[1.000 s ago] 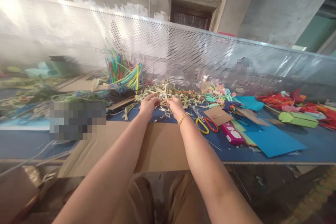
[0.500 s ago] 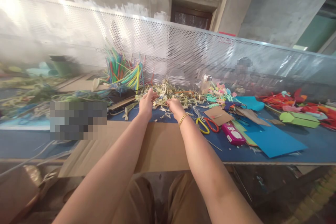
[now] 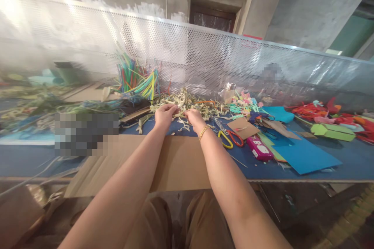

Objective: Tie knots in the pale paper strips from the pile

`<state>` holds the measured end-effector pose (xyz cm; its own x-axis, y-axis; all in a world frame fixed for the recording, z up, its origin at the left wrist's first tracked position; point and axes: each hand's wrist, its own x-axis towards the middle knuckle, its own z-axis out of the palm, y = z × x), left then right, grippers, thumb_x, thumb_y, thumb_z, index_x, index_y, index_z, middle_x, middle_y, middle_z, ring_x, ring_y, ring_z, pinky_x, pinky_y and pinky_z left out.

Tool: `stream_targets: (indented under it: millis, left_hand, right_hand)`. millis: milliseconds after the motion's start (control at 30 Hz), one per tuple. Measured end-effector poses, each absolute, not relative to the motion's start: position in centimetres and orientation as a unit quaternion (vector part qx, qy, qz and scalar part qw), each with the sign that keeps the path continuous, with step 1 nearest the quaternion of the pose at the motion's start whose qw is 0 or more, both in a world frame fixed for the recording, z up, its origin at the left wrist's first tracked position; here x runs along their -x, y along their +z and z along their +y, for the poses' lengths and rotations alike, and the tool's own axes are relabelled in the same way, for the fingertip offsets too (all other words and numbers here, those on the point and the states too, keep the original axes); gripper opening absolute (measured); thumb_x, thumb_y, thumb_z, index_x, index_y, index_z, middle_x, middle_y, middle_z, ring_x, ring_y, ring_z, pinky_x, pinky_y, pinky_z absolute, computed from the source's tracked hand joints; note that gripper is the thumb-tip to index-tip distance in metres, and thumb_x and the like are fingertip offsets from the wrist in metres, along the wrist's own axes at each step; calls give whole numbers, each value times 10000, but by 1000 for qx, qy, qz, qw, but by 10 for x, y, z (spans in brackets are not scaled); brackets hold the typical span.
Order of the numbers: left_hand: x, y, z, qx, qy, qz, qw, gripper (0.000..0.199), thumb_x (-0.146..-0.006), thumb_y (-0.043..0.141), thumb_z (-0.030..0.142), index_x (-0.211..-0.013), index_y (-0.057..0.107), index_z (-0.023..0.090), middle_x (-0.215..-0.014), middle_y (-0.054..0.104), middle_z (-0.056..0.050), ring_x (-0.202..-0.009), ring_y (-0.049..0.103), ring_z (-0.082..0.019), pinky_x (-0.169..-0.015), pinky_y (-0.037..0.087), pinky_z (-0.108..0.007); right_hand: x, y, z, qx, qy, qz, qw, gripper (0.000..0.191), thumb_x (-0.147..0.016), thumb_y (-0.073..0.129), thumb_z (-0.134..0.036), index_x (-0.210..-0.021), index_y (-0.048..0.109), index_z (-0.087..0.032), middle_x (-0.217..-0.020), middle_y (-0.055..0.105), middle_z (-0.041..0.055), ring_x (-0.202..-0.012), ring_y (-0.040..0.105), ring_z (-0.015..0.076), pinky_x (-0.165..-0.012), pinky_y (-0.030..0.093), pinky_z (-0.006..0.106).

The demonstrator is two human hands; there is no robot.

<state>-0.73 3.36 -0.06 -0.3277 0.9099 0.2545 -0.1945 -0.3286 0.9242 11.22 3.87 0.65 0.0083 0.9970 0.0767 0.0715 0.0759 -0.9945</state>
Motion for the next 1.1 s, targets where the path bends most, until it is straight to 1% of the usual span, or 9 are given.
stream_targets:
  millis: [133,233,333,533,700,800,900,933,1100]
  left_hand:
    - [6,2,31,-394,690,422,436,95,-720,657,179,-709,565,160,-671,680,-48,-646,652,-155,-539,402,-207]
    - [5,3,30,-383,689,423,447,111,-763,611,178,-705,516,172,-652,669,-44,-648,656,-158,-523,393,-202]
    - [6,3,30,-381,690,421,450,111,-785,579,179,-715,493,178,-654,667,-50,-648,657,-164,-501,380,-200]
    - [5,3,31,-386,676,433,455,107,-783,588,198,-729,497,183,-623,649,-36,-598,636,-154,-502,374,-202]
    - [5,2,32,-383,665,446,461,76,-783,587,249,-774,552,182,-669,657,-43,-639,634,-169,-521,372,-215]
    - [9,0,36,-386,695,462,393,140,-794,558,302,-756,596,173,-747,666,-52,-714,625,-175,-585,412,-235]
    - [14,-6,42,-405,741,462,271,135,-735,623,306,-763,635,175,-783,660,-35,-753,599,-164,-675,430,-241]
    - [16,-8,43,-422,743,457,248,135,-710,649,297,-775,645,179,-776,655,-29,-743,591,-160,-686,429,-242]
    - [19,-15,45,-514,676,490,198,148,-655,707,262,-781,665,197,-734,629,-12,-728,562,-164,-670,407,-256]
  right_hand:
    - [-113,6,40,504,451,-535,506,151,-695,559,-149,-572,479,-185,-485,418,-65,-455,331,82,-489,256,235]
    - [-113,6,40,504,452,-533,507,100,-703,552,-154,-611,518,-174,-505,452,-62,-459,341,79,-493,265,228]
    - [-113,6,40,506,446,-532,512,104,-703,558,-154,-607,521,-170,-504,459,-62,-457,345,77,-488,261,227]
    - [-113,4,42,502,448,-530,516,121,-700,576,-175,-590,526,-174,-504,477,-50,-483,406,85,-505,306,218]
    - [-113,4,42,508,441,-530,517,127,-695,582,-202,-582,532,-173,-523,502,-38,-514,445,97,-527,332,221]
    - [-114,6,41,523,428,-528,514,120,-692,573,-191,-582,530,-172,-533,514,-37,-507,438,93,-523,324,222]
    - [-115,7,40,529,401,-534,524,125,-705,556,-186,-582,544,-170,-546,533,-32,-539,468,97,-549,340,216]
    - [-115,7,40,529,391,-537,528,132,-712,551,-189,-581,549,-170,-552,538,-31,-552,477,98,-561,345,215]
    - [-114,5,40,529,379,-548,525,142,-735,556,-233,-615,576,-160,-572,550,-24,-548,468,99,-560,336,226]
